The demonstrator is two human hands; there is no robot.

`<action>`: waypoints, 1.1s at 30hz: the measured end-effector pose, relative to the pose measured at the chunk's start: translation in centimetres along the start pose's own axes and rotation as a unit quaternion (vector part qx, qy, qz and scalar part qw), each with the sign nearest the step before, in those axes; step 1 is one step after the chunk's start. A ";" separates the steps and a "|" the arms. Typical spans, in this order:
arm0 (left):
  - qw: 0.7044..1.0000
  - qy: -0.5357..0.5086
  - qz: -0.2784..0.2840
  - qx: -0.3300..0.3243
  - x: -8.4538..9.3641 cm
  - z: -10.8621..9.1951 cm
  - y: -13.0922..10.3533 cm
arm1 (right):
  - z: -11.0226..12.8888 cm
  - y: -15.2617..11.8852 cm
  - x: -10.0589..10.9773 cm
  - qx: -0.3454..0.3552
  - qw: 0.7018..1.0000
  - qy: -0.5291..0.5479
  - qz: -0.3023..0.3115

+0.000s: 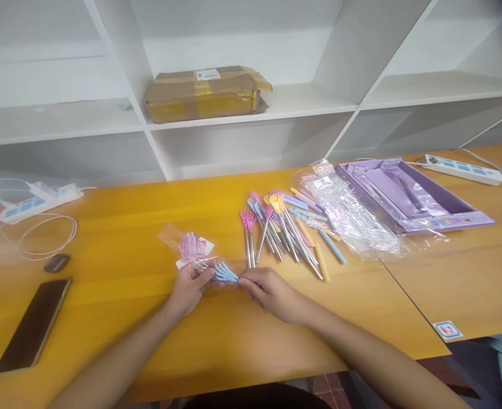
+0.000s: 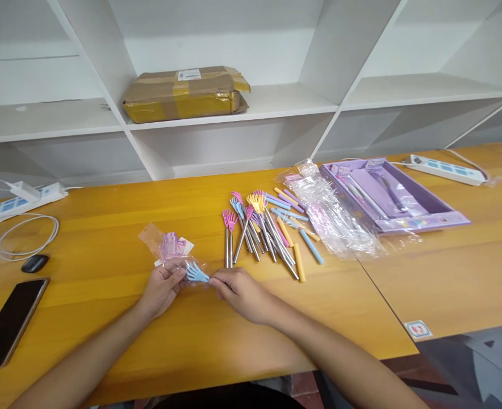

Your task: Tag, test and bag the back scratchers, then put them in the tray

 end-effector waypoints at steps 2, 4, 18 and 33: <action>1.000 0.010 0.022 -0.007 -0.1 0.1 0.0 | -0.5 0.0 -0.2 -0.037 0.999 0.034 0.008; 0.998 0.027 0.053 -0.005 -0.2 0.2 0.0 | -1.3 0.3 -0.4 -0.076 0.993 0.083 0.047; 0.990 0.113 -0.022 -0.078 1.2 -1.0 -0.1 | -2.2 0.9 0.0 -0.101 0.982 0.159 0.015; 0.993 0.087 0.067 -0.033 1.0 0.3 0.3 | -2.1 0.7 -0.2 -0.067 0.995 0.058 -0.054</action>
Point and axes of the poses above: each hand's wrist, its own y-axis towards the middle knuckle, its own x-axis out of the back of the hand, z = x × y, the point moved 3 cm from there along y, towards the middle knuckle, and after that the axes turned 11 degrees about -x, right-handed, at the moved point
